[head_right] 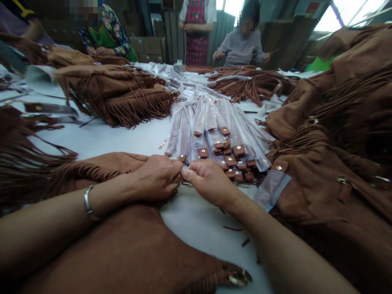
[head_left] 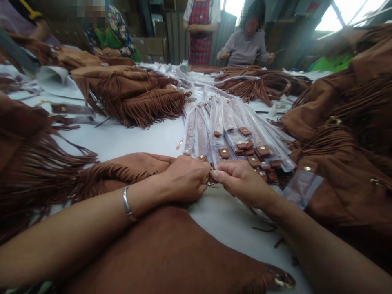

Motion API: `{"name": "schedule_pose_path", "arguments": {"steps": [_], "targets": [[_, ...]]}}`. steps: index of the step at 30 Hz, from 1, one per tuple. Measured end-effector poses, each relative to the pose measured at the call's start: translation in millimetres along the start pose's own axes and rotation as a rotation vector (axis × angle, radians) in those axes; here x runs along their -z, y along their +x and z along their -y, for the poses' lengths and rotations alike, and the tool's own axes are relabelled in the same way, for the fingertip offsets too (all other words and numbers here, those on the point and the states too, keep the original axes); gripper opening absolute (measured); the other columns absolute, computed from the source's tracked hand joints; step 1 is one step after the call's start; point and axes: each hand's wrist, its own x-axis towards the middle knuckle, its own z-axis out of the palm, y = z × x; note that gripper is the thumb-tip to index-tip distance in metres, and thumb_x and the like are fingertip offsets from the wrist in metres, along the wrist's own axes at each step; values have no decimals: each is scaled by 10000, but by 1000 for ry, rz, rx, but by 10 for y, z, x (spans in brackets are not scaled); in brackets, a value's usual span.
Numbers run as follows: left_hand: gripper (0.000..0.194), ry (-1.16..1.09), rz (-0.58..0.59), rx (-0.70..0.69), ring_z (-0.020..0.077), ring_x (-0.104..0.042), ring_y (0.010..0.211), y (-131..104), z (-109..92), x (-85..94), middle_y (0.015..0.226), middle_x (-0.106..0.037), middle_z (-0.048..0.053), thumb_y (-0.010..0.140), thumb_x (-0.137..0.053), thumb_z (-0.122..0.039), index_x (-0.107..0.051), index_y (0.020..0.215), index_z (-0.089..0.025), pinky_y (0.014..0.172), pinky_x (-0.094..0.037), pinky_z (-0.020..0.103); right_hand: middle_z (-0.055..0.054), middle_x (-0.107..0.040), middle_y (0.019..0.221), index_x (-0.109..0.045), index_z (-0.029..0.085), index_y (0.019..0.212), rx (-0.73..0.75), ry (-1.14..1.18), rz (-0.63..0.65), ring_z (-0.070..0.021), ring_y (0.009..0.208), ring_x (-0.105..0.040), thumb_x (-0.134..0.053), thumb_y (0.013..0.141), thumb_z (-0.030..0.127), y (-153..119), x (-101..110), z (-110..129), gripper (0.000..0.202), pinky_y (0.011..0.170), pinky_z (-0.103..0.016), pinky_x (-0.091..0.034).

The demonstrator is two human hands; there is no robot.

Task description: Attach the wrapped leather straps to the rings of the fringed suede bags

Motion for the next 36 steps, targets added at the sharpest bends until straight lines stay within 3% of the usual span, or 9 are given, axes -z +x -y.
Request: {"name": "schedule_pose_path", "arguments": {"steps": [5,11,17,20,23,26,30,33,36], "targets": [[100,-126,83,-224,156,-542,590,-45,-6,32,696,-616,38,733,-461,-214,-539,751,-153,537,-364,252,60,-390,475,-509,127,635,125,175,300,-53,430,-337,-499,834,321,21,126,-94,278,427,-181,-247],[50,-64,-61,-116,171,-527,635,-29,-23,-11,709,-584,24,721,-482,-201,-497,745,-160,603,-386,296,59,-390,445,-475,133,617,-22,166,269,-45,401,-320,-479,853,363,-9,171,-19,329,389,-164,-229],[78,-82,-116,-166,164,-506,606,-40,5,-61,697,-562,37,772,-468,-221,-497,753,-151,549,-372,281,44,-429,542,-513,114,702,-185,558,316,-24,360,-302,-544,803,448,-46,99,-35,350,328,-161,-178],[152,-127,-174,-123,169,-506,618,-58,2,-52,729,-565,48,802,-474,-289,-499,817,-140,563,-387,284,43,-434,524,-504,119,710,-214,612,312,-32,344,-305,-519,812,458,-9,91,-73,354,329,-169,-193],[221,-179,-181,-153,176,-511,678,-60,6,-18,771,-565,57,817,-481,-354,-509,838,-136,620,-402,289,6,-502,559,-506,128,732,-161,357,331,-82,427,-440,-435,851,496,-4,192,-34,393,414,-197,-322],[205,-162,-174,-161,180,-504,708,-50,38,44,758,-560,53,834,-464,-332,-534,783,-147,661,-386,294,-56,-609,817,-550,144,922,-70,-223,121,-171,700,-573,-481,836,498,-125,355,57,371,616,-273,-420],[239,-224,-148,-62,162,-500,708,-61,100,211,750,-569,26,829,-504,-399,-573,825,-170,645,-358,261,-81,-588,1089,-481,189,1181,26,-824,-93,-263,962,-550,-664,724,348,-421,502,74,517,805,-359,-405],[241,-248,-118,-7,138,-480,666,-99,153,388,716,-556,1,819,-525,-417,-578,817,-182,608,-329,236,-97,-617,1021,-505,157,1169,57,-1058,-254,-262,908,-563,-593,753,192,-549,606,-11,426,802,-358,-400],[278,-256,-138,31,119,-456,625,-142,226,557,683,-533,-8,860,-464,-419,-575,806,-170,586,-308,223,-120,-634,964,-527,109,1133,23,-1127,-386,-265,884,-576,-517,733,96,-549,768,-11,401,806,-358,-392]]}}
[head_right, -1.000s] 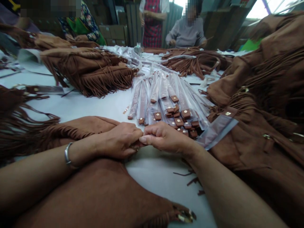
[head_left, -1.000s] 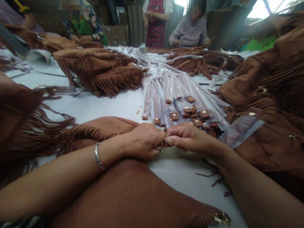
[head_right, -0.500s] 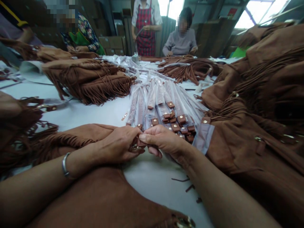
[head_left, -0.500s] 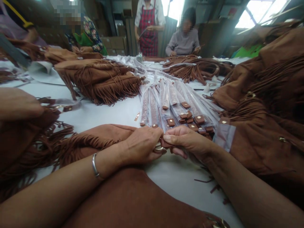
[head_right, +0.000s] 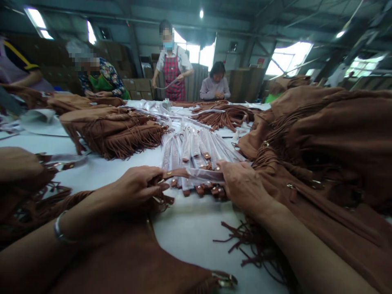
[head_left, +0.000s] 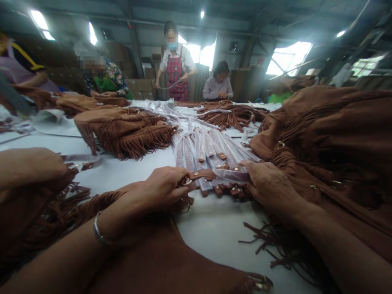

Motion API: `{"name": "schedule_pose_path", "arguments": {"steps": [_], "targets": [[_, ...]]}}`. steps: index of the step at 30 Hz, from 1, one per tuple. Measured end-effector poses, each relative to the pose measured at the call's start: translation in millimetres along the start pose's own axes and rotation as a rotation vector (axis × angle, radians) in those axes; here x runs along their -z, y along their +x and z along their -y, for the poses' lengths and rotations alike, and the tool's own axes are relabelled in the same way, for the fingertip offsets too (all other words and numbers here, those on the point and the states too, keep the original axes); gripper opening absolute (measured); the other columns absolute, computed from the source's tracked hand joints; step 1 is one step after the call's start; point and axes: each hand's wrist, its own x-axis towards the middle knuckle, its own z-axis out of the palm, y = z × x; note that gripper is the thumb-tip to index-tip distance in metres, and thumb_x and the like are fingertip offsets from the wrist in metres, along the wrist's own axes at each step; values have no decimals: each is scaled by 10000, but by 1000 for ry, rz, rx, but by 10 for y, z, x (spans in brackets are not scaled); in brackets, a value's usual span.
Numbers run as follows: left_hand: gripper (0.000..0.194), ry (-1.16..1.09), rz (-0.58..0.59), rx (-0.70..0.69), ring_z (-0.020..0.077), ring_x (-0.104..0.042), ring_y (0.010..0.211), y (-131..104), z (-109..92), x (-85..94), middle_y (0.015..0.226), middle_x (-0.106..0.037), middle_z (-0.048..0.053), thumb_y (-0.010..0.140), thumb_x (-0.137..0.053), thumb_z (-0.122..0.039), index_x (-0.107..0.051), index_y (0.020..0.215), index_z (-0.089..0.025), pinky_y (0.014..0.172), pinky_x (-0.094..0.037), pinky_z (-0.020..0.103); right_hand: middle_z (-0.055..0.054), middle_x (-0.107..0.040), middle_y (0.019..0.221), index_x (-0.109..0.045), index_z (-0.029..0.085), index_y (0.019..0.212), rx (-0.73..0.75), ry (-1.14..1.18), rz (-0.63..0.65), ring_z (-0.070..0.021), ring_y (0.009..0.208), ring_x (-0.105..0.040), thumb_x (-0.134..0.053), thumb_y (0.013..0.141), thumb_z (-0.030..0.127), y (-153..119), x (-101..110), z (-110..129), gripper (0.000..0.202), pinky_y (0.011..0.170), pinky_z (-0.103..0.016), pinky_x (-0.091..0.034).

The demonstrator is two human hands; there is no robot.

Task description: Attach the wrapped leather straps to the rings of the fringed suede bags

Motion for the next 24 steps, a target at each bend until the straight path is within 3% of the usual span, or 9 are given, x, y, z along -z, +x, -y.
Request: {"name": "schedule_pose_path", "arguments": {"steps": [5,8,11,15,18,21,24], "targets": [[349,-116,29,-39,99,-461,629,3,-22,187,687,-544,-13,911,-356,-401,-598,843,-159,599,-329,195,-64,-645,888,-531,179,1076,-15,232,120,-210,814,-599,-480,727,107,206,430,97,359,690,-276,-406],[343,-73,82,-105,92,-435,602,22,-119,236,658,-514,-17,909,-353,-380,-574,781,-151,586,-322,195,-52,-636,757,-565,189,949,65,284,292,-189,678,-586,-497,739,160,308,684,302,222,560,-248,-377],[360,-47,60,-140,85,-380,566,73,-175,356,614,-444,-26,901,-360,-402,-518,706,-144,552,-295,200,-39,-601,655,-562,165,828,50,447,488,-117,487,-499,-510,730,161,423,828,432,111,427,-212,-310],[407,-315,205,-105,62,-291,500,189,-173,779,561,-335,-41,859,-432,-474,-482,647,-130,466,-245,181,44,-420,473,-493,149,653,-24,817,631,-46,358,-314,-509,731,143,665,1055,431,80,341,-169,-228],[342,-455,153,-113,77,-394,571,277,-237,1132,657,-457,-20,795,-546,-466,-562,830,-127,515,-317,168,78,-341,437,-479,145,703,-89,1107,709,-38,319,-246,-492,778,186,852,1266,378,87,301,-151,-197],[406,-488,97,-145,112,-477,683,403,-263,1185,823,-551,5,787,-555,-458,-532,1078,-176,603,-385,185,94,-310,444,-492,137,814,-97,1222,800,-39,314,-203,-439,835,214,941,1230,310,96,299,-138,-206],[373,-358,220,-90,98,-439,589,594,-125,796,693,-519,0,830,-468,-479,-572,966,-148,542,-363,180,76,-355,481,-526,122,843,-95,1012,731,-43,336,-243,-420,867,249,852,781,278,167,331,-146,-270]]}}
